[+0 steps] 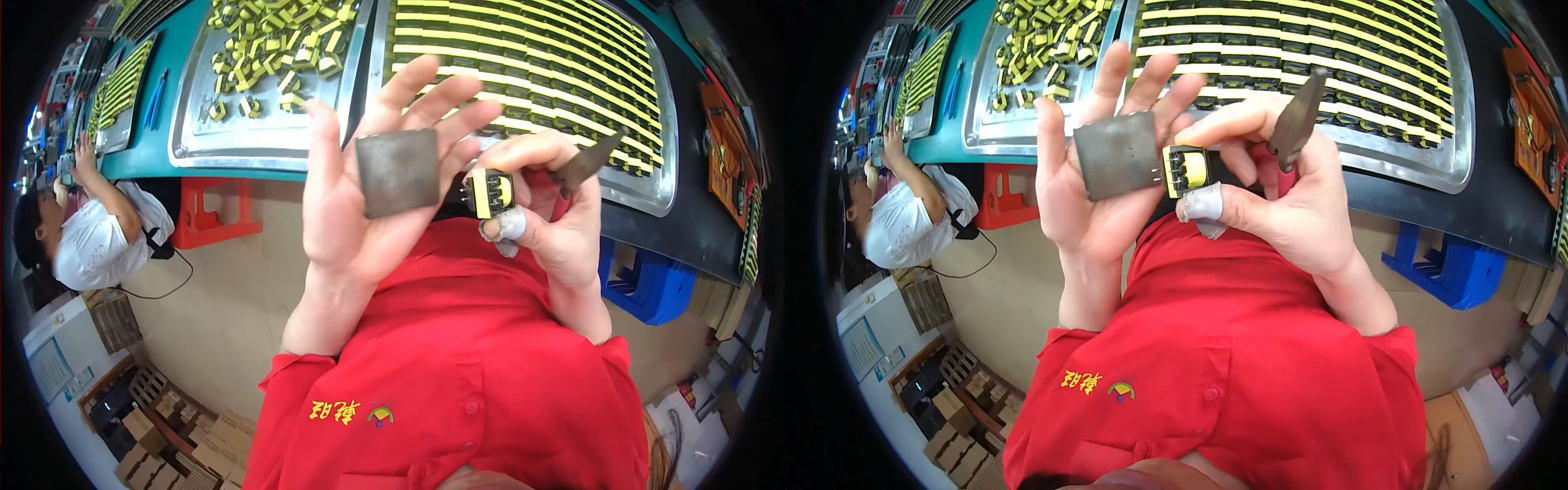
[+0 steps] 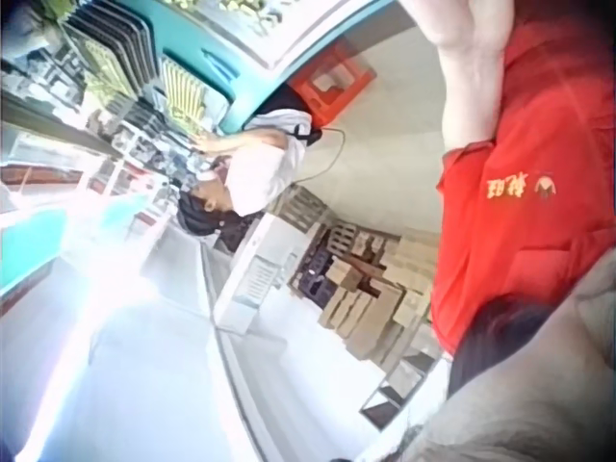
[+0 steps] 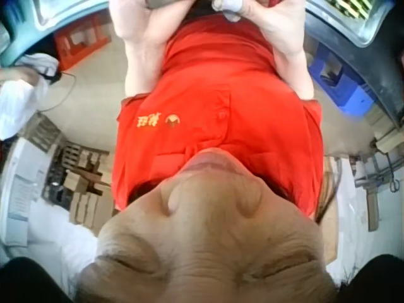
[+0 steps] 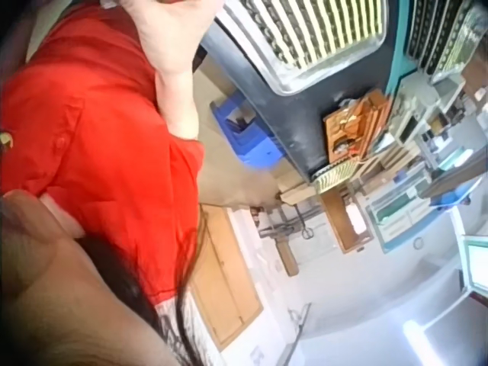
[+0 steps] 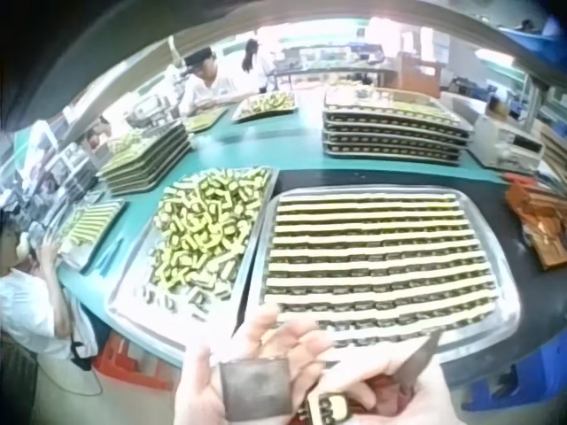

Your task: Assembling small electronic components, such as transformers, by hand and using assembly tools at a factory workbench.

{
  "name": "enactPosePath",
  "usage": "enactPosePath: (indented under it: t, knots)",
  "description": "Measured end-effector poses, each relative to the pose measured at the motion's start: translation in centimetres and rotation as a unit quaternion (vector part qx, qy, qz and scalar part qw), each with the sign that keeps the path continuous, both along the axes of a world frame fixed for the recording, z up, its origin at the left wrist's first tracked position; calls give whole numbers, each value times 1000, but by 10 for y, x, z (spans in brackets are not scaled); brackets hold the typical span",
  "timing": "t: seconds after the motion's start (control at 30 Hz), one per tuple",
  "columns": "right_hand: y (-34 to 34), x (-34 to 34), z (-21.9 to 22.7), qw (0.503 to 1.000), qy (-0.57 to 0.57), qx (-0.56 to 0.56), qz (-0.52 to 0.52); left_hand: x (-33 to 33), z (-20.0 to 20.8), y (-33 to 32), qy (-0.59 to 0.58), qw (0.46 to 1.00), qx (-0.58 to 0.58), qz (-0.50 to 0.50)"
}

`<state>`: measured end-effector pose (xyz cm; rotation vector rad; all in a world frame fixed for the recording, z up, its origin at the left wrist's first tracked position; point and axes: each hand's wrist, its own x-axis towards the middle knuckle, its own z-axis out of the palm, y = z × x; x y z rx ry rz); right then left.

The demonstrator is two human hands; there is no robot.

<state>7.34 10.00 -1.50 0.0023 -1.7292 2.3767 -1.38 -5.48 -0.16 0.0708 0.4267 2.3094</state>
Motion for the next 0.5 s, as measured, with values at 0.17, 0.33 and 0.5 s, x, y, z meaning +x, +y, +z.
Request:
enactPosePath:
  t: [0.17,0.33,0.5]
  knots:
    - [1,-3,0,981,61,177,-46,10,4,16,62,998,-7,-18]
    - [5,-6,-3,964,92,241,-66,11,9,16,74,995,-67,-22]
    - [1,-6,-1,960,92,252,-79,11,5,12,166,986,-33,2]
